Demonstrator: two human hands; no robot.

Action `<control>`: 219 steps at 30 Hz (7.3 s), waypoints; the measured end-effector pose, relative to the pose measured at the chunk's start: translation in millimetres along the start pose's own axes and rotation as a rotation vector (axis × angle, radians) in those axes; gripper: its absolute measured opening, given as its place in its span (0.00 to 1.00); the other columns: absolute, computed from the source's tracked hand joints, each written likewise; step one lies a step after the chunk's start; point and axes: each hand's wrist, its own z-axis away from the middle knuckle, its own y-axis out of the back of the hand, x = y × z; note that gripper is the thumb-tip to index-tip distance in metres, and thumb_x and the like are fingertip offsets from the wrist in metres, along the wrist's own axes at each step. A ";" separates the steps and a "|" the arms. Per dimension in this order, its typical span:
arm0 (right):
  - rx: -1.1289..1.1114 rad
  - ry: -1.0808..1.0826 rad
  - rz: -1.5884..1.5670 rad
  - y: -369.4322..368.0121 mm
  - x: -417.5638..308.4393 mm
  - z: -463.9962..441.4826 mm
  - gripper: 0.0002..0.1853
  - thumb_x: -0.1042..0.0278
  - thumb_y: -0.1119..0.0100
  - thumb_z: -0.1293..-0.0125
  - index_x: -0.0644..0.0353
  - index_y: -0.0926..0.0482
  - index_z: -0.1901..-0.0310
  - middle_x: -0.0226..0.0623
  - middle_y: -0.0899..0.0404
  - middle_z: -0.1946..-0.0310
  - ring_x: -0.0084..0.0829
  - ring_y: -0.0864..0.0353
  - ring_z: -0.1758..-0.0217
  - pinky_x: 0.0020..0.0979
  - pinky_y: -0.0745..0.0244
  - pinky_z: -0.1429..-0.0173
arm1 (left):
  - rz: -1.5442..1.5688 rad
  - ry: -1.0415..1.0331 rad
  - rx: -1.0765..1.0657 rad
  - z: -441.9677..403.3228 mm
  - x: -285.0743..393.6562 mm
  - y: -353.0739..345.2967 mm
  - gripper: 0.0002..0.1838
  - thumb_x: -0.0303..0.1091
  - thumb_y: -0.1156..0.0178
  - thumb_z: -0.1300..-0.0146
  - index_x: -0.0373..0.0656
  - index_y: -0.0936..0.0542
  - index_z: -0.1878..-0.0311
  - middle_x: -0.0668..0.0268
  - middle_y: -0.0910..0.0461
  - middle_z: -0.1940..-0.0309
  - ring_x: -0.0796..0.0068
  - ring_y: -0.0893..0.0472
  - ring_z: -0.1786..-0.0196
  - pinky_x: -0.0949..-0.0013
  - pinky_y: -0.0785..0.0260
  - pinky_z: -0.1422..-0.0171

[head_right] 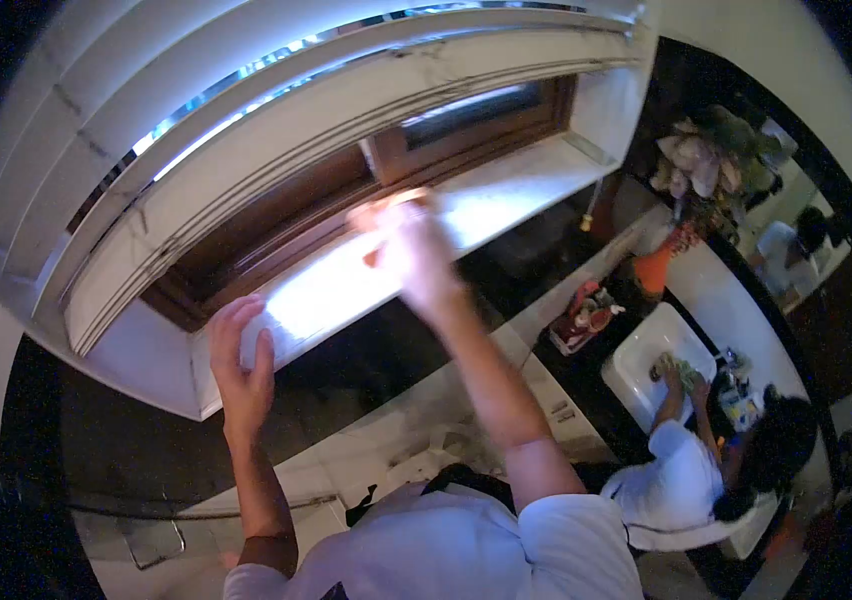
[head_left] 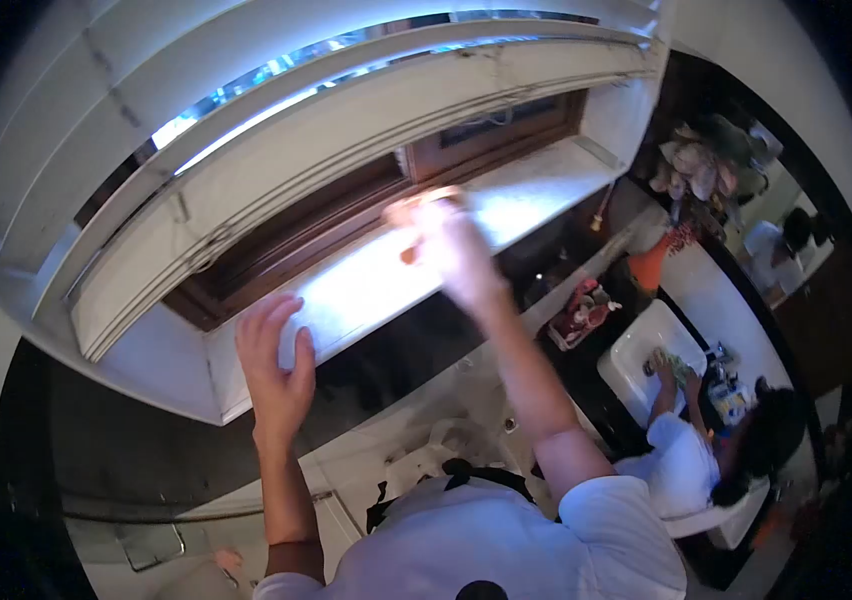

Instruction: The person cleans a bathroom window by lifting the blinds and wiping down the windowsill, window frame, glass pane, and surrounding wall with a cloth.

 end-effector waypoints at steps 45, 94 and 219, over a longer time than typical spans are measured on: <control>0.242 -0.059 0.601 179.9 250.7 -88.4 0.32 0.82 0.47 0.51 0.62 0.39 0.40 0.50 0.35 0.43 0.50 0.34 0.42 0.39 0.35 0.42 | -0.608 0.191 -0.026 -14.0 11.8 -45.2 0.15 0.31 0.44 0.46 0.44 0.26 0.54 0.61 0.29 0.49 0.60 0.34 0.42 0.49 0.59 0.31; 0.767 0.604 1.279 294.7 200.4 -115.0 0.14 0.68 0.48 0.48 0.55 0.23 0.58 0.31 0.28 0.56 0.33 0.32 0.49 0.35 0.32 0.51 | 1.414 0.216 -0.030 -150.8 194.2 -102.9 0.16 0.46 0.46 0.40 0.42 0.25 0.58 0.62 0.20 0.67 0.71 0.22 0.60 0.66 0.35 0.49; 0.975 0.563 0.343 317.3 111.3 -302.6 0.29 0.86 0.53 0.50 0.62 0.36 0.42 0.55 0.40 0.41 0.51 0.39 0.38 0.41 0.39 0.37 | 1.122 -0.626 -0.190 -243.5 219.8 36.1 0.25 0.50 0.59 0.35 0.45 0.31 0.42 0.68 0.23 0.53 0.76 0.27 0.49 0.56 0.56 0.30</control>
